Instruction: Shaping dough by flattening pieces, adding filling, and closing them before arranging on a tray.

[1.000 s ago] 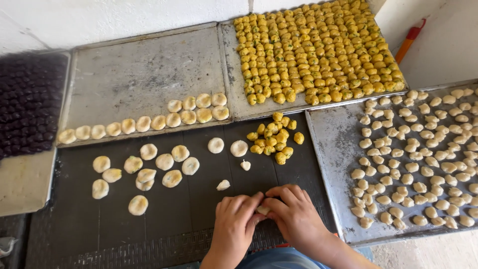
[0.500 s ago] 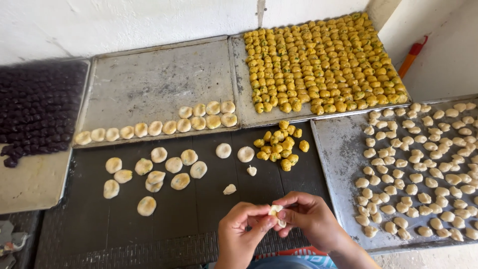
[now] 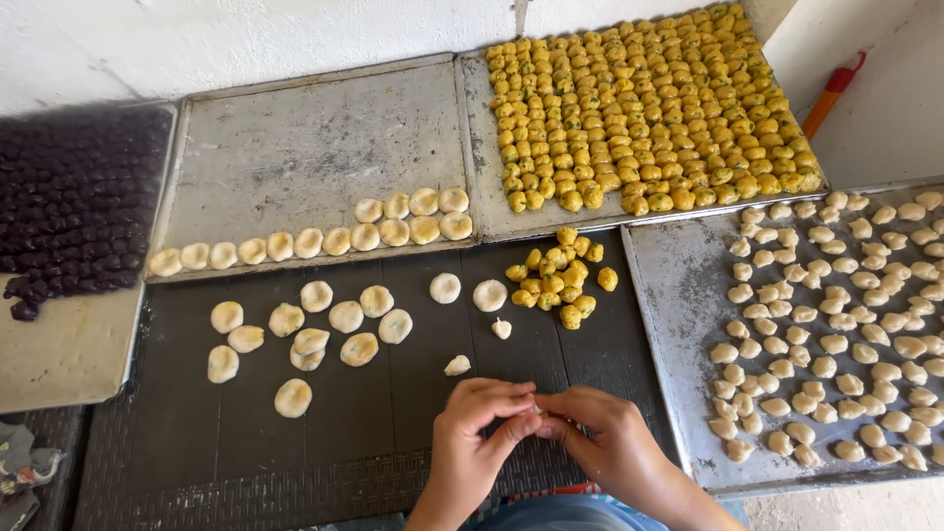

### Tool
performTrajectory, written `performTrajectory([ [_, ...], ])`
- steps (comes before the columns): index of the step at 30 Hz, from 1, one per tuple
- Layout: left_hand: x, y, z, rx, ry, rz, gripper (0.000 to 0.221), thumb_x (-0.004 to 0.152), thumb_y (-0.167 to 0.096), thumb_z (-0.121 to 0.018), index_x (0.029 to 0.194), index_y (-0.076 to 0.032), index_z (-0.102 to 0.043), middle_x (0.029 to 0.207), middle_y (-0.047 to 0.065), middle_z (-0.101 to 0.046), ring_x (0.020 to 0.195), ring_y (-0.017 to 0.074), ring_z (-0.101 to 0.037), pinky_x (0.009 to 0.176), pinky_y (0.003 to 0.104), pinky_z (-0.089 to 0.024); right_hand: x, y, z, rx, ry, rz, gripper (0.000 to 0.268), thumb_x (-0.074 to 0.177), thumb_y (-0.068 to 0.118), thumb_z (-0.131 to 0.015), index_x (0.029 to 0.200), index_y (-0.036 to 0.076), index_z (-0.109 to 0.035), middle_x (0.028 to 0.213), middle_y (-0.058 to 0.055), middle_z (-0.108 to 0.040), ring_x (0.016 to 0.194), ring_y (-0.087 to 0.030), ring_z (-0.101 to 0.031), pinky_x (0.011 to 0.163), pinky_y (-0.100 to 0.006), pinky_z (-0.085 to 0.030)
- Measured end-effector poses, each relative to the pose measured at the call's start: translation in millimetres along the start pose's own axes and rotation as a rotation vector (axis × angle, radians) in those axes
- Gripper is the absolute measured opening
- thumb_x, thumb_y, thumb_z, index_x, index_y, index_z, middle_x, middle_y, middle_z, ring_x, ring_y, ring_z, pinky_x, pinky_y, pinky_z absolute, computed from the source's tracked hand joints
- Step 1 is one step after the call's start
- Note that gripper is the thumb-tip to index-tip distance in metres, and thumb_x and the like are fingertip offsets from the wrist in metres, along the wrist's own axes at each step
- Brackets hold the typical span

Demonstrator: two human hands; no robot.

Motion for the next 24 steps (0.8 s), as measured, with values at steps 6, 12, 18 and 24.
performTrajectory([
  [6, -16.2, 22.5, -4.2, 0.546, 0.276, -0.177, 0.016, 0.097, -0.033, -0.074, 0.106, -0.022, -0.082, 0.132, 0.0, -0.073, 0.109, 0.0264, -0.06, 0.083, 0.048, -0.042, -12.3, -31.7, -15.9, -0.279, -0.057, 0.046, 0.038, 0.1, 0.018, -0.066, 0.137, 0.012, -0.069, 0.108, -0.007, -0.076, 0.098, -0.023, -0.073, 0.089, -0.035, -0.058],
  [12, -5.9, 16.4, -3.6, 0.37, 0.089, 0.052, 0.018, 0.094, -0.031, -0.081, 0.095, -0.021, -0.066, 0.093, -0.012, -0.079, 0.084, 0.0114, -0.071, 0.081, 0.035, -0.043, -18.1, -6.2, -1.3, -0.31, -0.027, 0.209, 0.043, 0.096, 0.013, -0.072, 0.138, 0.006, -0.064, 0.126, -0.009, -0.076, 0.109, -0.024, -0.076, 0.096, -0.037, -0.06],
  [18, -14.5, 24.3, -2.4, 0.303, 0.114, 0.081, 0.03, 0.089, -0.024, -0.086, 0.113, -0.019, -0.07, 0.108, -0.007, -0.077, 0.087, 0.0147, -0.07, 0.086, 0.033, -0.049, -25.2, -22.1, -7.2, -0.37, -0.104, 0.2, 0.027, 0.096, 0.018, -0.073, 0.121, 0.01, -0.077, 0.098, -0.004, -0.069, 0.085, -0.023, -0.065, 0.081, -0.035, -0.056],
  [24, -14.9, 16.8, -12.3, 0.311, 0.039, -0.073, 0.024, 0.09, -0.017, -0.085, 0.107, -0.012, -0.069, 0.09, -0.006, -0.081, 0.081, 0.0162, -0.07, 0.08, 0.034, -0.047, -15.0, -13.3, -3.3, -0.304, -0.059, 0.248, 0.022, 0.097, 0.006, -0.067, 0.114, 0.012, -0.079, 0.1, -0.004, -0.068, 0.087, -0.022, -0.064, 0.081, -0.033, -0.055],
])
Point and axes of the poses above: each hand's wrist, its own x-axis towards the middle knuckle, its own z-axis out of the back of the hand, y = z × x, the point moved 5 cm from there along x, towards the middle knuckle
